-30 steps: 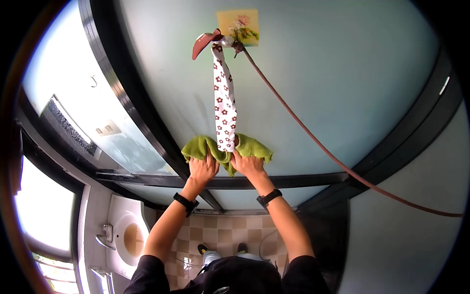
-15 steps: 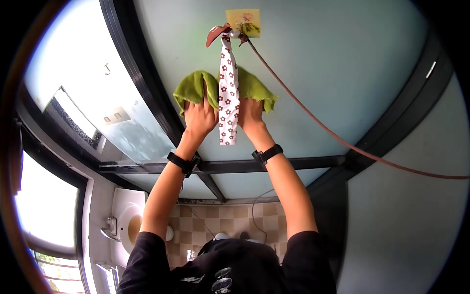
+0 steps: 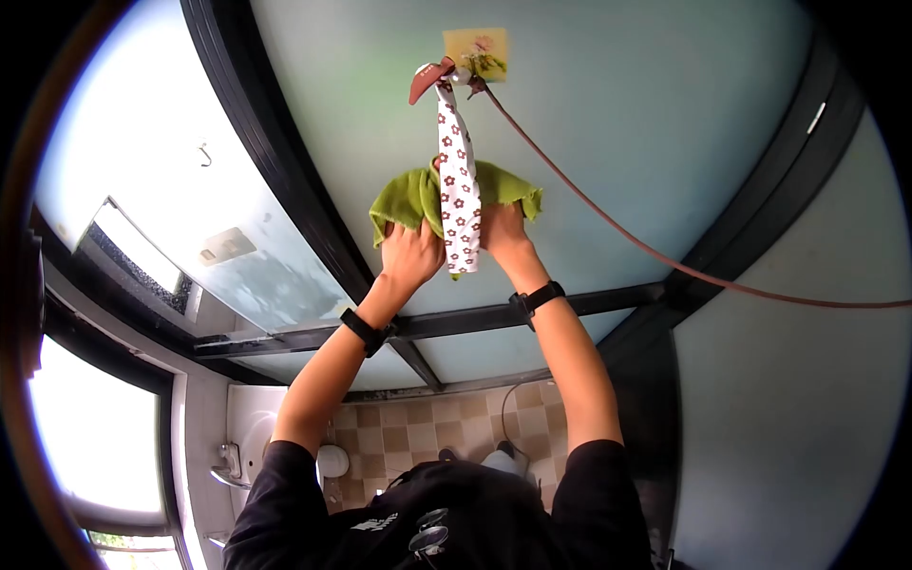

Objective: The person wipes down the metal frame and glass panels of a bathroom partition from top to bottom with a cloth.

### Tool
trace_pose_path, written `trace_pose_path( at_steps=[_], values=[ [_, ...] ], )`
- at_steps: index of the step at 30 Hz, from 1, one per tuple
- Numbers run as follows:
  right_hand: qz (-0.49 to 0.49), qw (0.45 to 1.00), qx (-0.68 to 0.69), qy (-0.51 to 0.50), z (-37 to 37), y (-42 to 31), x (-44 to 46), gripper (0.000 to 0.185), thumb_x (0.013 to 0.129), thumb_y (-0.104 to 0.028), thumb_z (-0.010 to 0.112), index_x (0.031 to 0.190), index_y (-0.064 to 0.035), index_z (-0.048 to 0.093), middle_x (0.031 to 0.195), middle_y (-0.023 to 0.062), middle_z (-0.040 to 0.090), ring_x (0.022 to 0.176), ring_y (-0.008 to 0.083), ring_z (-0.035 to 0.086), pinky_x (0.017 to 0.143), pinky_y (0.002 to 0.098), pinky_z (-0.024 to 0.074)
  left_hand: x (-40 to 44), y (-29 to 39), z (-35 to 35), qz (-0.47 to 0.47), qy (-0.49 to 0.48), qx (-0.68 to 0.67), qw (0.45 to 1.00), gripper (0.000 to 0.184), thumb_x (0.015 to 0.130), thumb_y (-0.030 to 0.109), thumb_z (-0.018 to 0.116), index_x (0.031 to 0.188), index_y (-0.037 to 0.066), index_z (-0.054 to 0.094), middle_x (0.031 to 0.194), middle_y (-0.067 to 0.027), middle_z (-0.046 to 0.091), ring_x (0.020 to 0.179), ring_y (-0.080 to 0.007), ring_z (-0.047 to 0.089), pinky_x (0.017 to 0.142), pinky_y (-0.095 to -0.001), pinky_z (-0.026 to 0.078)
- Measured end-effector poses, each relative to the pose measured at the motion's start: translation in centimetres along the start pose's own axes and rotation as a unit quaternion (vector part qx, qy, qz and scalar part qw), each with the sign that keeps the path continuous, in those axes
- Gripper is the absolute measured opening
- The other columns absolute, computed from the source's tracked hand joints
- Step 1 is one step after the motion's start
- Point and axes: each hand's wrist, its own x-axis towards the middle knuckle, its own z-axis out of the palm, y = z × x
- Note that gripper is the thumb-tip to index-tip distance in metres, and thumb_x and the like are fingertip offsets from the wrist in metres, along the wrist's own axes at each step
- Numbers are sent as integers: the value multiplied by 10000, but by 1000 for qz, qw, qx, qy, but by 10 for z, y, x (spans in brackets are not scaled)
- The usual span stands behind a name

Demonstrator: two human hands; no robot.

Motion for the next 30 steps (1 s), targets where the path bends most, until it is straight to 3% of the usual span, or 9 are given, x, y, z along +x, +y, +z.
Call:
trace_pose_path(
  at_steps=[2,9,11,15,16,20,22,26,30],
  values=[
    [-14,984,-176,23,-5,13,-10,332,800,-202,643,1090,-40,646,1060,172,655,980,372,612,857,479,474,6,5,8,13,49,-6,999,565,821,257,643,1310,1,522,1259,-200,557,1073,-425,559,949,-491,436],
    [60,986,-150,-34,-63,28,0,405,823,-219,631,1189,-46,611,1162,204,618,1072,390,579,919,469,454,37,47,35,-1,19,-37,999,526,808,238,635,1264,-2,532,1203,-234,555,1046,-429,562,909,-436,489],
    [-113,958,-256,60,-79,39,2,547,829,-257,642,1328,-61,534,1302,168,564,1159,365,554,955,457,448,49,63,45,19,33,-71,997,514,812,243,628,1258,7,534,1203,-224,556,1052,-424,558,920,-458,481],
    [-101,948,-291,81,-120,85,-9,638,818,-304,657,1381,-53,493,1425,108,483,1250,325,505,993,458,428,78,108,72,80,-60,19,995,361,824,234,593,1139,61,630,1065,-148,606,932,-384,583,863,-482,475],
    [-129,942,-292,105,-120,88,-7,621,821,-309,651,1364,-44,510,1437,93,474,1257,319,501,999,462,422,82,116,73,8,-78,-33,996,377,812,190,595,1160,47,611,1088,-154,609,924,-383,594,848,-499,474],
    [-154,919,-331,148,-151,122,-3,578,829,-320,631,1320,-27,554,1462,58,454,1293,304,475,1019,474,401,112,143,88,106,181,-13,978,456,809,202,628,1236,55,566,1182,-164,580,1064,-346,578,932,-487,440],
    [-131,920,-339,145,-159,139,-4,576,853,-310,609,1340,-12,532,1483,85,430,1332,319,433,1042,483,379,117,159,97,51,106,-86,989,594,804,201,662,1329,-22,496,1315,-240,506,1152,-411,533,990,-511,408],
    [-77,930,-322,157,-166,169,-10,638,905,-305,565,1422,35,409,1547,123,325,1387,350,352,1101,490,311,131,183,123,44,137,-106,984,435,820,191,624,1229,53,570,1150,-129,597,1050,-303,591,877,-449,473],
    [-41,932,-305,190,-160,197,-15,746,908,-349,577,1467,60,299,1557,194,266,1410,408,286,1130,499,260,135,185,158,47,75,-138,986,549,796,198,639,1306,32,521,1253,-178,560,1101,-362,566,893,-472,466]
  ],
)
